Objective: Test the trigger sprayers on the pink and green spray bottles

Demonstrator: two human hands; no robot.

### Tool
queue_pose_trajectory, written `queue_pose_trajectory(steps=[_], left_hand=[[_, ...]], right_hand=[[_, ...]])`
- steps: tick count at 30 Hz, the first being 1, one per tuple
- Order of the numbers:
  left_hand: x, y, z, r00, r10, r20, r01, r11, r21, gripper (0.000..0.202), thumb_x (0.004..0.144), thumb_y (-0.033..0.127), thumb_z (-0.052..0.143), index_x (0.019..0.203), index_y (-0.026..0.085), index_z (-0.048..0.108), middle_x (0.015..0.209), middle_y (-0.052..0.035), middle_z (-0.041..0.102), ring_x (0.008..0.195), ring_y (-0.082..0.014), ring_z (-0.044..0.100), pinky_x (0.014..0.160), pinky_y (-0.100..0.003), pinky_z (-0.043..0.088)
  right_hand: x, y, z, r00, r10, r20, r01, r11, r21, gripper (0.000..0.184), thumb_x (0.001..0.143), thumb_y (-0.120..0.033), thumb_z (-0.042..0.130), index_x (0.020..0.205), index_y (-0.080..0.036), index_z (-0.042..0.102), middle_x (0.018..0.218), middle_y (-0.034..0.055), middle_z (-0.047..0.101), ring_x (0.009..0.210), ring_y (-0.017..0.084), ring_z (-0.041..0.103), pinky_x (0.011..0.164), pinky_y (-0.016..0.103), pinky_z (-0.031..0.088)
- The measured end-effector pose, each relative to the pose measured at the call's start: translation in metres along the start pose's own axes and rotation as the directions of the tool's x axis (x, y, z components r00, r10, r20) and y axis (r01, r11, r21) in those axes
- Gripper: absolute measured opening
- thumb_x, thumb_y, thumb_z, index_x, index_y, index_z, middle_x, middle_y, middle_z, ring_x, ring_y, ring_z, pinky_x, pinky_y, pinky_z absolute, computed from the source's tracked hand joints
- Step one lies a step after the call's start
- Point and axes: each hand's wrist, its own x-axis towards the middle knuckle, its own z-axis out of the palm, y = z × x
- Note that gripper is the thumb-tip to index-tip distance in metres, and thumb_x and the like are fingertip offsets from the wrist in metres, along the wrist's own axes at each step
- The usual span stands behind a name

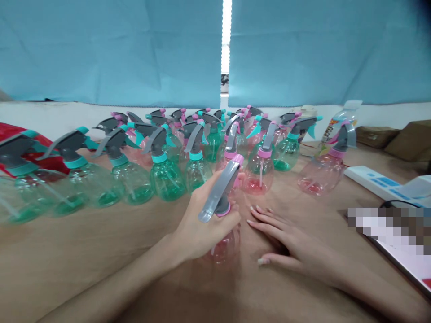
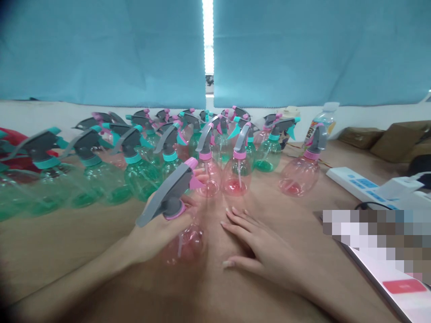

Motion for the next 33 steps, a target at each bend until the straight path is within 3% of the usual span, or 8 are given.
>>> queue_pose_trajectory(steps=[4, 12, 21, 27, 33], left_hand=[[0.0000, 0.0006, -0.0003, 1.000, 0.005, 0.008, -0.004, 1.000, -0.024, 0.058, 0.072, 0.009, 0.053, 0.128, 0.023, 0.050, 0.078, 0.0029, 0.053, 0.066, -0.0155, 0.049, 0.064, -0.026, 0.044], [0.0002, 0.0004, -0.0017, 1.000, 0.013, -0.008, -0.013, 1.000, 0.025, 0.026, 0.071, 0.012, 0.051, 0.095, 0.023, 0.052, 0.079, 0.0015, 0.056, 0.069, -0.0171, 0.056, 0.065, -0.028, 0.043], [-0.0008, -0.0006, -0.0004, 1.000, -0.013, -0.022, 0.015, 0.994, 0.106, 0.031, 0.072, 0.018, 0.051, 0.103, 0.021, 0.055, 0.075, 0.0017, 0.058, 0.068, -0.0169, 0.057, 0.066, -0.028, 0.047], [-0.0016, 0.0004, -0.0016, 1.000, -0.017, -0.001, 0.017, 0.998, 0.064, 0.050, 0.074, 0.019, 0.051, 0.124, 0.024, 0.050, 0.074, 0.0036, 0.056, 0.066, -0.0156, 0.052, 0.061, -0.025, 0.047], [0.0012, 0.0016, -0.0006, 1.000, -0.022, -0.009, 0.023, 0.997, 0.078, 0.041, 0.071, 0.016, 0.051, 0.111, 0.024, 0.054, 0.071, 0.0047, 0.052, 0.064, -0.0148, 0.049, 0.062, -0.024, 0.046]], right_hand=[[-0.0003, -0.0010, -0.0008, 1.000, 0.007, -0.002, -0.007, 1.000, 0.006, 0.073, 0.089, -0.063, 0.055, 0.151, -0.030, 0.033, 0.160, 0.0054, 0.023, 0.146, 0.033, 0.020, 0.117, 0.056, 0.022], [-0.0008, -0.0001, 0.0007, 1.000, 0.015, 0.002, -0.015, 1.000, -0.015, 0.074, 0.090, -0.063, 0.054, 0.151, -0.030, 0.031, 0.160, 0.0050, 0.022, 0.146, 0.032, 0.020, 0.116, 0.057, 0.023], [0.0000, -0.0012, 0.0007, 1.000, 0.005, -0.007, -0.005, 1.000, 0.009, 0.073, 0.090, -0.062, 0.055, 0.151, -0.028, 0.033, 0.160, 0.0066, 0.023, 0.146, 0.033, 0.021, 0.116, 0.058, 0.022], [0.0007, -0.0026, 0.0012, 1.000, 0.012, 0.003, -0.012, 1.000, -0.017, 0.075, 0.090, -0.065, 0.052, 0.151, -0.025, 0.034, 0.160, 0.0068, 0.023, 0.147, 0.031, 0.019, 0.117, 0.056, 0.021], [0.0005, -0.0025, 0.0032, 1.000, 0.005, -0.004, -0.005, 0.999, -0.038, 0.075, 0.091, -0.066, 0.049, 0.151, -0.024, 0.033, 0.160, 0.0070, 0.021, 0.147, 0.030, 0.018, 0.117, 0.055, 0.021]])
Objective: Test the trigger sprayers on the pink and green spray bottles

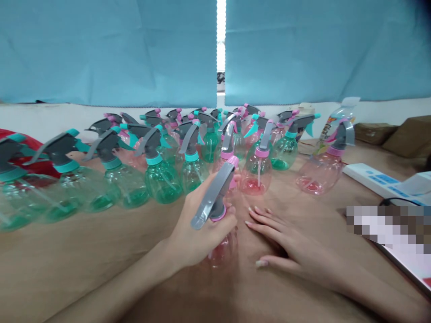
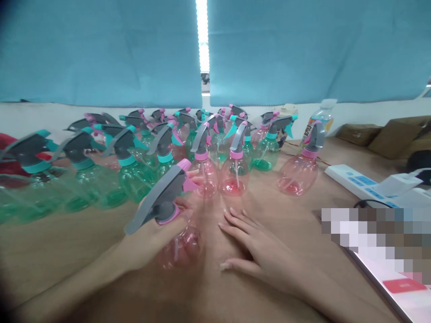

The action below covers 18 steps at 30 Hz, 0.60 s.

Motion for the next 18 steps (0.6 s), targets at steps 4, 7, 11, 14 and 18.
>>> queue_pose_trajectory(steps=[4, 7, 11, 14, 18], left_hand=[[-0.0010, -0.0008, -0.0001, 1.000, 0.014, -0.005, -0.014, 0.998, 0.054, 0.031, 0.075, 0.019, 0.050, 0.105, 0.024, 0.053, 0.073, 0.0038, 0.055, 0.065, -0.0150, 0.051, 0.062, -0.025, 0.046], [-0.0023, -0.0006, -0.0008, 1.000, 0.024, -0.003, -0.024, 0.998, 0.066, 0.024, 0.077, 0.022, 0.049, 0.101, 0.024, 0.052, 0.074, 0.0031, 0.057, 0.066, -0.0156, 0.054, 0.062, -0.025, 0.046], [-0.0018, 0.0001, -0.0004, 1.000, 0.018, -0.001, -0.018, 0.999, 0.045, 0.029, 0.077, 0.024, 0.048, 0.105, 0.024, 0.051, 0.074, 0.0032, 0.057, 0.063, -0.0152, 0.053, 0.060, -0.026, 0.047], [-0.0005, 0.0002, 0.0002, 1.000, 0.024, -0.005, -0.024, 0.999, 0.022, 0.028, 0.075, 0.022, 0.048, 0.103, 0.024, 0.051, 0.073, 0.0041, 0.055, 0.061, -0.0138, 0.050, 0.059, -0.025, 0.046], [0.0005, 0.0002, 0.0000, 1.000, 0.025, -0.009, -0.025, 1.000, -0.015, 0.020, 0.072, 0.018, 0.050, 0.092, 0.023, 0.049, 0.069, 0.0056, 0.050, 0.060, -0.0125, 0.046, 0.059, -0.024, 0.045]], right_hand=[[0.0002, 0.0013, 0.0000, 1.000, -0.002, -0.005, 0.002, 1.000, 0.013, 0.074, 0.091, -0.065, 0.050, 0.151, -0.024, 0.034, 0.159, 0.0072, 0.023, 0.147, 0.031, 0.019, 0.117, 0.056, 0.022], [0.0005, 0.0020, 0.0000, 1.000, -0.006, -0.005, 0.006, 1.000, 0.008, 0.075, 0.090, -0.066, 0.050, 0.151, -0.025, 0.034, 0.160, 0.0069, 0.023, 0.147, 0.030, 0.019, 0.117, 0.055, 0.022], [-0.0001, 0.0017, -0.0002, 1.000, -0.001, 0.005, 0.001, 1.000, 0.003, 0.075, 0.091, -0.066, 0.048, 0.152, -0.025, 0.032, 0.160, 0.0064, 0.021, 0.147, 0.030, 0.018, 0.117, 0.056, 0.021], [-0.0011, 0.0016, -0.0003, 1.000, 0.002, 0.006, -0.002, 1.000, 0.014, 0.075, 0.091, -0.066, 0.050, 0.152, -0.026, 0.032, 0.160, 0.0060, 0.022, 0.147, 0.030, 0.018, 0.117, 0.055, 0.021], [-0.0017, 0.0024, 0.0000, 1.000, -0.002, -0.020, 0.003, 0.999, 0.048, 0.074, 0.090, -0.064, 0.053, 0.151, -0.029, 0.032, 0.160, 0.0044, 0.023, 0.147, 0.030, 0.018, 0.118, 0.055, 0.021]])
